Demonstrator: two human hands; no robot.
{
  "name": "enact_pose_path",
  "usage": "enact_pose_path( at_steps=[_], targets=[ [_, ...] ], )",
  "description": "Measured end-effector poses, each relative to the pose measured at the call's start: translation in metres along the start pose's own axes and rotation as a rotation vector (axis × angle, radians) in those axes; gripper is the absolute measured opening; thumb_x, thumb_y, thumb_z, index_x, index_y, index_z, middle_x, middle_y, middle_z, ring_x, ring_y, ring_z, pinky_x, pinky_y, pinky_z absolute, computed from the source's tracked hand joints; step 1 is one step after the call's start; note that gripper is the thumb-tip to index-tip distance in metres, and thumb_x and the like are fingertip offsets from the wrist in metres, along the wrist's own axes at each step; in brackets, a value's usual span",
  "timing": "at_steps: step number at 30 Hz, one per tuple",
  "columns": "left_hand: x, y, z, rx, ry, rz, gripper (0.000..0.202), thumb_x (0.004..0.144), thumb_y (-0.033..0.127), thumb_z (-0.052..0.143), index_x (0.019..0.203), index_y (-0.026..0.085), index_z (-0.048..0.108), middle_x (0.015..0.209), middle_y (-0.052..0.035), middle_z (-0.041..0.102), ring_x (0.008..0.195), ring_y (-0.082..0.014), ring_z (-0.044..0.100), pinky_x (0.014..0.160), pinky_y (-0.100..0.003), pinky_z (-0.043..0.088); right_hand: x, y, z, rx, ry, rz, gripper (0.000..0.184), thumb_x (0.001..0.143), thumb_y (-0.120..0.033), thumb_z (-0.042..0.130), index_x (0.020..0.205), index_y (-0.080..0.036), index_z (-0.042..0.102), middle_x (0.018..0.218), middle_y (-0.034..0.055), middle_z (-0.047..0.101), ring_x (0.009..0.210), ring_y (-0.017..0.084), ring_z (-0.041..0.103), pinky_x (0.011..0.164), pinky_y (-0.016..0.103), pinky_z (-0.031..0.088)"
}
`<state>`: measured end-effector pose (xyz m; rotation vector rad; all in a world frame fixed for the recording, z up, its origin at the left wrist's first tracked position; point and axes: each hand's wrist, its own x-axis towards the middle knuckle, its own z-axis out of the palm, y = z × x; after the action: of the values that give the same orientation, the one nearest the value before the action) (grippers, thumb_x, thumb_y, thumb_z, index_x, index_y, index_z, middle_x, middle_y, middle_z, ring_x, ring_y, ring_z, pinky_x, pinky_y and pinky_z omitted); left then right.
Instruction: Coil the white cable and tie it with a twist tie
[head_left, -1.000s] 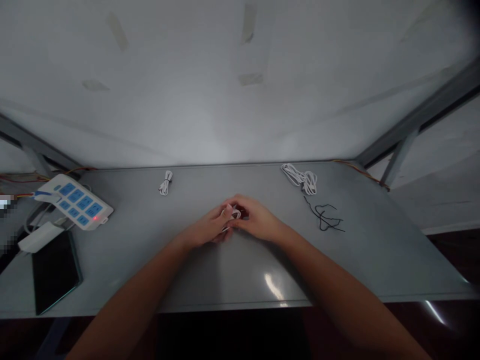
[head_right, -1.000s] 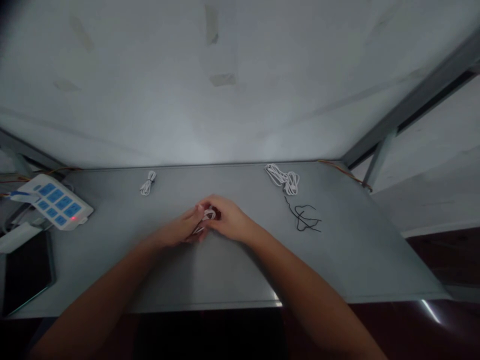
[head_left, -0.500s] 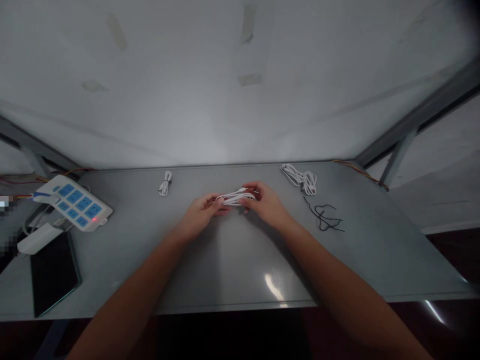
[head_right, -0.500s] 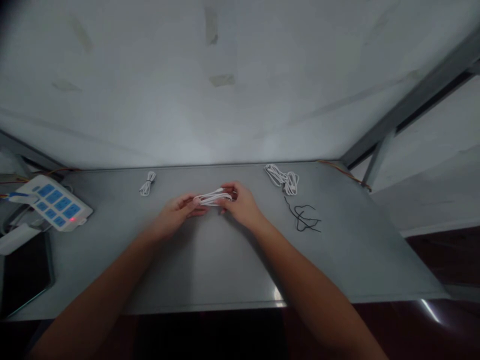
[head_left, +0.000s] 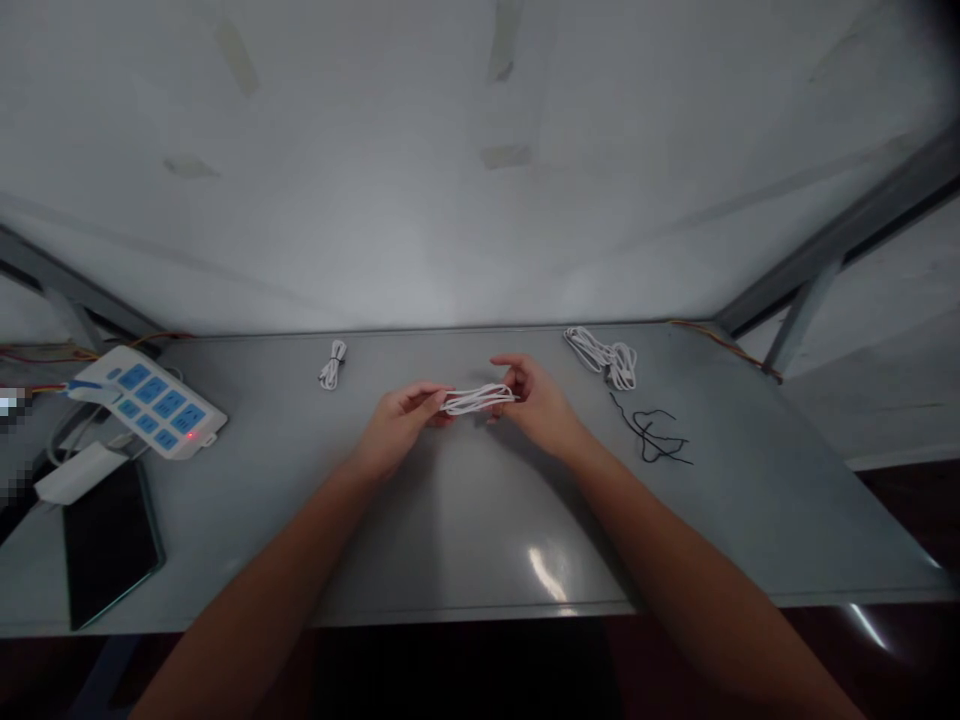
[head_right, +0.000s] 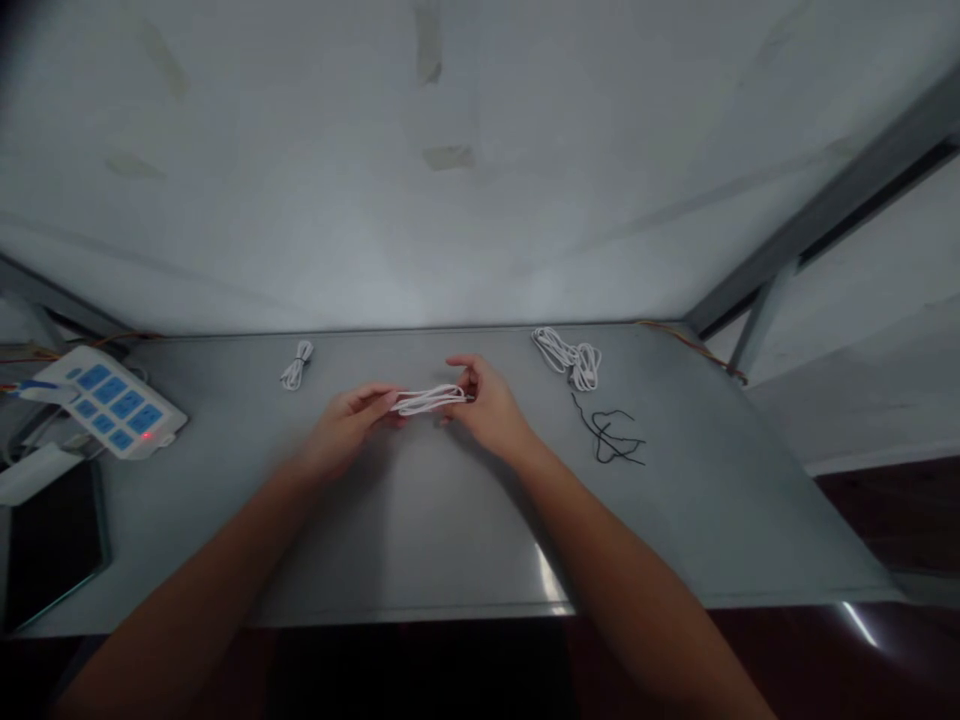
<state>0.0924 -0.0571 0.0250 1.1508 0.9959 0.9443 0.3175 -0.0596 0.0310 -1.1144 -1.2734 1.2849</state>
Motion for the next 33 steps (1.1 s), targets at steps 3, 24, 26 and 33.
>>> enact_pose_path(
  at_steps=[3,24,26,33],
  targets=[
    [-0.003,0.002,0.002,0.012,-0.024,0.043,0.035,0.085,0.046,0.078,0.105,0.018,0.079,0.107,-0.0081,0.078,0.093,-0.0194,0.070,0.093,-0.035,0.054,0.002,0.002,-0.002,0.035,-0.003,0.053,0.059,0.062,-0.023,0.086,0.116,-0.024,0.063,0.074,-0.0076,0.061,0.062,0.015,0.067,0.066,0.033,0.058],
    [-0.014,0.013,0.012,0.453,-0.288,0.051,0.052,0.102,0.061,0.039,0.100,0.018,0.068,0.077,-0.0022,0.063,0.066,-0.0151,0.053,0.062,-0.028,0.042,-0.016,-0.022,0.013,-0.075,-0.185,0.056,0.016,0.075,-0.025,0.078,0.085,-0.021,0.066,0.078,0.0006,0.074,0.068,0.017,0.068,0.064,0.031,0.055],
    [-0.016,0.013,0.014,0.470,-0.292,0.123,0.046,0.100,0.059,0.048,0.114,0.019,0.065,0.091,-0.0043,0.068,0.079,-0.0183,0.061,0.071,-0.029,0.046,-0.017,-0.023,0.017,-0.059,-0.154,0.056,0.016,0.073,-0.019,0.074,0.086,-0.021,0.065,0.077,-0.0001,0.073,0.066,0.017,0.068,0.063,0.031,0.055],
    [-0.018,0.012,0.020,0.783,-0.275,0.206,0.027,0.103,0.044,0.045,0.100,0.022,0.061,0.093,-0.0053,0.071,0.085,-0.0229,0.065,0.076,-0.032,0.045,-0.019,-0.048,-0.027,-0.457,-0.168,-0.058,0.026,0.070,-0.025,0.080,0.094,-0.026,0.069,0.081,-0.0007,0.069,0.073,0.019,0.064,0.066,0.032,0.051]
  ],
)
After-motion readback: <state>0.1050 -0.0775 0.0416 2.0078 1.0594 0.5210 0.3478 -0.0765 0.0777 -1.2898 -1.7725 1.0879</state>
